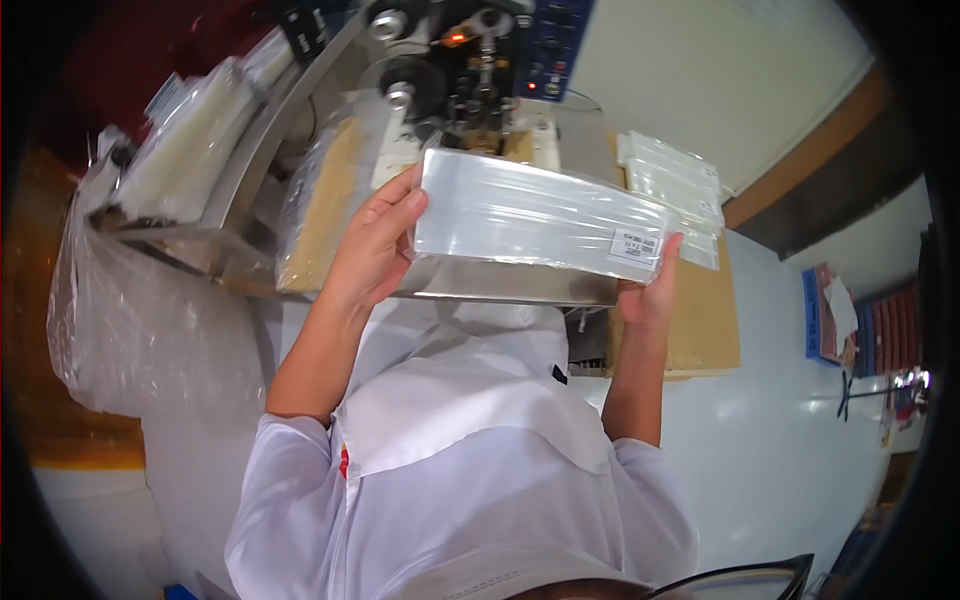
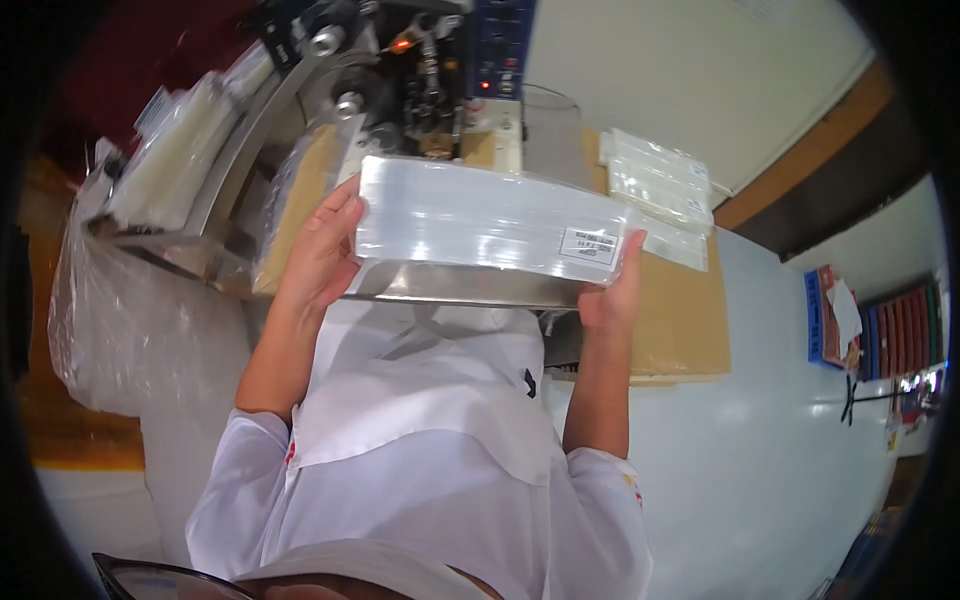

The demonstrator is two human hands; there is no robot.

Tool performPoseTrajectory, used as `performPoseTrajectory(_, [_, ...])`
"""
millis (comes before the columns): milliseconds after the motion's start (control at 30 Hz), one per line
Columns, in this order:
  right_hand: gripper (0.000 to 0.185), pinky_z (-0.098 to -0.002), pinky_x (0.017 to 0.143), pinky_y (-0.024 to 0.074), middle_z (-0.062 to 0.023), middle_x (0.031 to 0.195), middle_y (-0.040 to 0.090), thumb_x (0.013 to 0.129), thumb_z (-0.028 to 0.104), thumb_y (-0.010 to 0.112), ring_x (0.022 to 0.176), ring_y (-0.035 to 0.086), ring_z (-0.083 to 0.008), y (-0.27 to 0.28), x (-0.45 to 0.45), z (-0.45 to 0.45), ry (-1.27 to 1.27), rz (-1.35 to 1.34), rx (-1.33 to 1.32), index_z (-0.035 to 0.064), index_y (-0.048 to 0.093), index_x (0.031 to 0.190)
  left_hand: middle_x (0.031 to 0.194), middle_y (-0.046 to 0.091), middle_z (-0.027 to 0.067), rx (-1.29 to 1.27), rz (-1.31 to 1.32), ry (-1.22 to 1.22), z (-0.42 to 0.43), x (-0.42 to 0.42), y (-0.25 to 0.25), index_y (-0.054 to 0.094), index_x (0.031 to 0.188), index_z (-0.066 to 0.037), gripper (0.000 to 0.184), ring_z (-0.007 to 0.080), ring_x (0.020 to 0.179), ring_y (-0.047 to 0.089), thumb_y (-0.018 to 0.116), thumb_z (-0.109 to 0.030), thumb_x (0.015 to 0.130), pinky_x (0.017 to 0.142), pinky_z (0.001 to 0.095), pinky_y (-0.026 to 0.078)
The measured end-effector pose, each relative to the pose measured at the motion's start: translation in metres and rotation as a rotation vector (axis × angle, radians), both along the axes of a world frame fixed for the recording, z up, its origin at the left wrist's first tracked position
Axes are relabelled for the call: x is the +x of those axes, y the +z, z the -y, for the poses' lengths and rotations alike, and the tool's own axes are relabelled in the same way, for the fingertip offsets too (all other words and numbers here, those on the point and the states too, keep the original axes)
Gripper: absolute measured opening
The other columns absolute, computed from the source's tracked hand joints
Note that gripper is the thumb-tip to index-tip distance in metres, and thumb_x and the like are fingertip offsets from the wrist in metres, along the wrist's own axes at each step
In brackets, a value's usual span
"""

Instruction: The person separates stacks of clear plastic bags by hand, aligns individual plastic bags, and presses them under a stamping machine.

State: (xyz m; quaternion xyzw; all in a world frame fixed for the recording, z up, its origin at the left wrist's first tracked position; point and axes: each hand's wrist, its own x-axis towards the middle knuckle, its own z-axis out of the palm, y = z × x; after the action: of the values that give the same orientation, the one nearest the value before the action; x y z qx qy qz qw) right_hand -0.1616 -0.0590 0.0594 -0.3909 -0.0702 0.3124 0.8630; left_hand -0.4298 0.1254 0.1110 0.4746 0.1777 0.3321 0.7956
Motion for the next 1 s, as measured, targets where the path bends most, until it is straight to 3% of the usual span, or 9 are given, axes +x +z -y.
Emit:
performPoseTrajectory(133, [0.047,-0.0397,0.092,0.0545,-0.0085,0.122,0.063,0.103,0.042,0.045,0.110,0.063,-0.0231,0.000,-0.015,-0.024,0.066,0.010,0.066,0.0044,0.053,0.129,0.122,0.064,0.0055,-0.114,0.155,0.028,-0.014,-0.028,-0.006,0.048,0.140,-0.001,0.042,0.0112,0.110,0.061,0.051,-0.018,0.102,0.095,0.0267,0.048])
performPoseTrajectory(367, [0.038,-0.0399,0.093,0.0538,-0.0079,0.117,0.066,0.104,0.036,0.045,0.105,0.065,-0.0231,-0.008,-0.029,-0.044,0.240,0.114,0.108,0.0062,0.057,0.126,0.122,0.062,0.0092,0.111,-0.017,0.496,-0.031,-0.038,-0.051,0.052,0.132,0.002,0.034,0.0151,0.108,0.061,0.047,-0.016,0.103,0.095,0.0291,0.048])
performPoseTrajectory(500, [0.052,-0.0361,0.098,0.0478,-0.0071,0.125,0.062,0.099,0.046,0.053,0.119,0.058,-0.0221,0.025,-0.044,-0.038,0.329,0.000,0.237,0.0076,0.052,0.133,0.120,0.062,0.0105,0.015,0.026,0.621,-0.036,-0.032,-0.069,0.050,0.130,0.002,0.031,0.0183,0.108,0.062,0.046,-0.011,0.102,0.095,0.0310,0.049])
performPoseTrajectory(567, [0.061,-0.0392,0.103,0.0446,-0.0073,0.132,0.056,0.093,0.045,0.062,0.121,0.054,-0.0214,0.062,-0.072,-0.031,0.408,0.097,0.478,0.0098,0.044,0.139,0.119,0.062,0.0106,-0.081,0.025,0.554,-0.031,-0.023,-0.049,0.049,0.130,0.000,0.032,0.0183,0.106,0.062,0.048,-0.010,0.100,0.092,0.0320,0.051])
performPoseTrajectory(633, [0.067,-0.0381,0.104,0.0437,-0.0059,0.133,0.055,0.086,0.039,0.069,0.121,0.055,-0.0216,0.044,-0.089,-0.047,0.193,0.507,0.399,0.0106,0.043,0.140,0.117,0.062,0.0102,-0.103,0.028,0.450,-0.021,-0.016,-0.043,0.050,0.130,-0.001,0.032,0.0181,0.104,0.063,0.049,-0.008,0.098,0.088,0.0323,0.053])
performPoseTrajectory(700, [0.070,-0.0388,0.104,0.0442,-0.0062,0.131,0.056,0.080,0.032,0.072,0.120,0.056,-0.0226,0.043,-0.093,-0.053,0.083,0.569,0.312,0.0098,0.043,0.140,0.116,0.062,0.0093,-0.057,0.018,0.308,-0.012,-0.011,-0.051,0.051,0.128,-0.003,0.033,0.0178,0.101,0.064,0.050,-0.006,0.095,0.083,0.0319,0.055])
performPoseTrajectory(800, [0.069,-0.0424,0.102,0.0472,-0.0093,0.125,0.059,0.075,0.022,0.071,0.115,0.059,-0.0251,0.067,-0.089,-0.054,0.127,0.316,0.265,0.0058,0.045,0.136,0.118,0.062,0.0058,0.157,-0.360,0.154,-0.001,-0.010,-0.068,0.054,0.127,-0.004,0.032,0.0184,0.094,0.066,0.051,-0.005,0.095,0.081,0.0295,0.056])
performPoseTrajectory(867, [0.068,-0.0446,0.100,0.0498,-0.0110,0.120,0.060,0.073,0.020,0.070,0.111,0.062,-0.0265,0.088,-0.070,-0.044,0.200,0.321,0.296,0.0030,0.045,0.134,0.119,0.061,0.0072,0.459,-0.351,0.114,-0.003,-0.016,-0.056,0.055,0.129,-0.004,0.038,0.0192,0.105,0.063,0.056,-0.003,0.091,0.087,0.0300,0.052])
performPoseTrajectory(1000, [0.064,-0.0352,0.099,0.0451,-0.0122,0.117,0.061,0.074,0.016,0.071,0.111,0.058,-0.0214,0.128,-0.052,-0.046,0.426,0.806,0.206,-0.0002,0.049,0.131,0.132,0.055,0.0125,1.035,-0.176,0.392,0.006,-0.026,0.050,0.050,0.138,-0.003,0.051,0.0208,0.121,0.055,0.061,0.000,0.088,0.099,0.0330,0.045])
